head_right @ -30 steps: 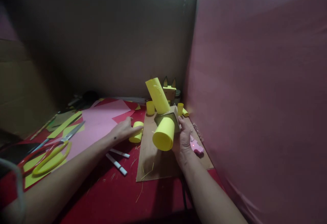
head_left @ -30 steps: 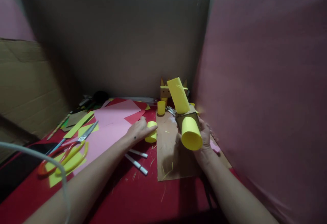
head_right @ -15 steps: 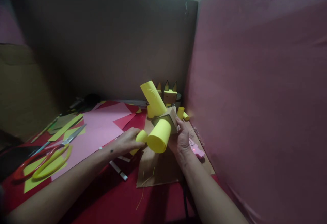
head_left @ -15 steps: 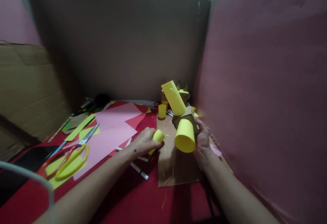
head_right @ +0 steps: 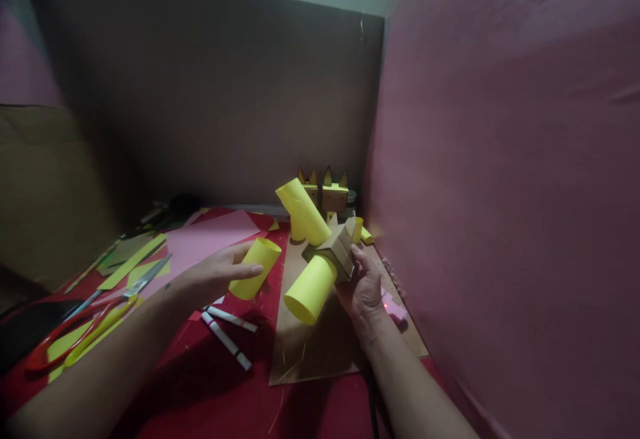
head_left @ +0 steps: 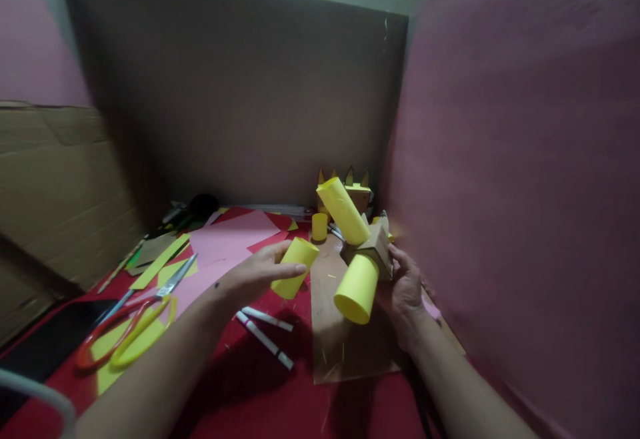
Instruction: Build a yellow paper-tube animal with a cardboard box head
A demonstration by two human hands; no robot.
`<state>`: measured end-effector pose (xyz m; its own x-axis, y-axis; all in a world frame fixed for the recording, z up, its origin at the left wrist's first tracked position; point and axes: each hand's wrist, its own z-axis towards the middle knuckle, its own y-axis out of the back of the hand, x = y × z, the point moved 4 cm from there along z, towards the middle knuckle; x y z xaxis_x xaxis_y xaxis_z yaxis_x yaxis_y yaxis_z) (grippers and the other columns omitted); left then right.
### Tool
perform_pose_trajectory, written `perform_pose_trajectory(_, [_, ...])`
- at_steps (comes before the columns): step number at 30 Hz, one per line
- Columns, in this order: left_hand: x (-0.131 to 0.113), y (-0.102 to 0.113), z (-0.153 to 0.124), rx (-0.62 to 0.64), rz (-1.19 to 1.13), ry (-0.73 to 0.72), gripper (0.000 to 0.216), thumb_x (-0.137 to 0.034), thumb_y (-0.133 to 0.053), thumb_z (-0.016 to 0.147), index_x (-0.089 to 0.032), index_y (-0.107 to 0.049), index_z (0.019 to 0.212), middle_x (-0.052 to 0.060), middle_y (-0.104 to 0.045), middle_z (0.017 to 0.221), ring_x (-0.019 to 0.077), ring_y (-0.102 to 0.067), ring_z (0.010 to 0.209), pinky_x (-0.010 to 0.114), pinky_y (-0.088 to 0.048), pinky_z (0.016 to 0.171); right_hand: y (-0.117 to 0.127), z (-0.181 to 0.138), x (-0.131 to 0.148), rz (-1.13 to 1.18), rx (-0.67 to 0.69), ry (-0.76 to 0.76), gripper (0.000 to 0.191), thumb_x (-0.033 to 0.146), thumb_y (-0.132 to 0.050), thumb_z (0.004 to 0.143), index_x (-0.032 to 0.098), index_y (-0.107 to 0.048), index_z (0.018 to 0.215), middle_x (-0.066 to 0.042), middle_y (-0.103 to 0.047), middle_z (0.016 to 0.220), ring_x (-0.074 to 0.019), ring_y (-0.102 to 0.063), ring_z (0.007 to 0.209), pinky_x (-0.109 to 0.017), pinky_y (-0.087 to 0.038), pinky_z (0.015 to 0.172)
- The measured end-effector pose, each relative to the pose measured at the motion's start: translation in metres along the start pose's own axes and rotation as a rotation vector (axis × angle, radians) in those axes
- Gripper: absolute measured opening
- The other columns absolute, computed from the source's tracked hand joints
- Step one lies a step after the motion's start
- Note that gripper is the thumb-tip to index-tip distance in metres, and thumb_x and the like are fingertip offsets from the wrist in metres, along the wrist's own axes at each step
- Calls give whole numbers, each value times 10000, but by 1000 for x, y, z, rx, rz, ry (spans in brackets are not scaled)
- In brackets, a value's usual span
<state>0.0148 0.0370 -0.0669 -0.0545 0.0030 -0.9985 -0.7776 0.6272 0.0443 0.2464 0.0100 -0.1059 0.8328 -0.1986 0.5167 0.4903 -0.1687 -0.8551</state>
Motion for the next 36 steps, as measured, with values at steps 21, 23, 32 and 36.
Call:
perform_pose_trajectory(21, [-37,-15,-28,-192,327,-128,362,-433,-717,784,-167,-562,975,-31,-527,744,113,-465,637,240,-349,557,-4,-12,-2,-107,6,-85,210,189,-703,587,172,-746,791,-21,-786,741,-209,-720,642,-312,-599,616])
perform_pose_trajectory(23, [-37,-14,-27,-242,391,-122,376,-450,-698,790,-168,-550,988,-29,-523,758,123,-466,652,251,-356,572,-10,-15,-2,-121,59,-74,206,203,-701,583,176,-746,782,-33,-794,797,-238,-732,703,-364,-614,689])
perform_pose_trajectory(32, [-36,-13,-26,-277,398,-54,446,-491,-706,775,-167,-550,1040,12,-590,844,167,-547,732,274,-415,617,-9,-13,-3,-151,53,-67,168,242,-703,574,193,-741,731,-32,-785,770,-257,-733,711,-419,-618,737])
perform_pose_trajectory(36, [-25,-10,-23,-237,135,10,460,-503,-728,765,-164,-558,1025,-1,-602,754,134,-550,609,241,-409,531,-7,-13,-4,-127,32,-77,138,226,-699,577,201,-727,710,-23,-781,752,-250,-729,706,-405,-613,731])
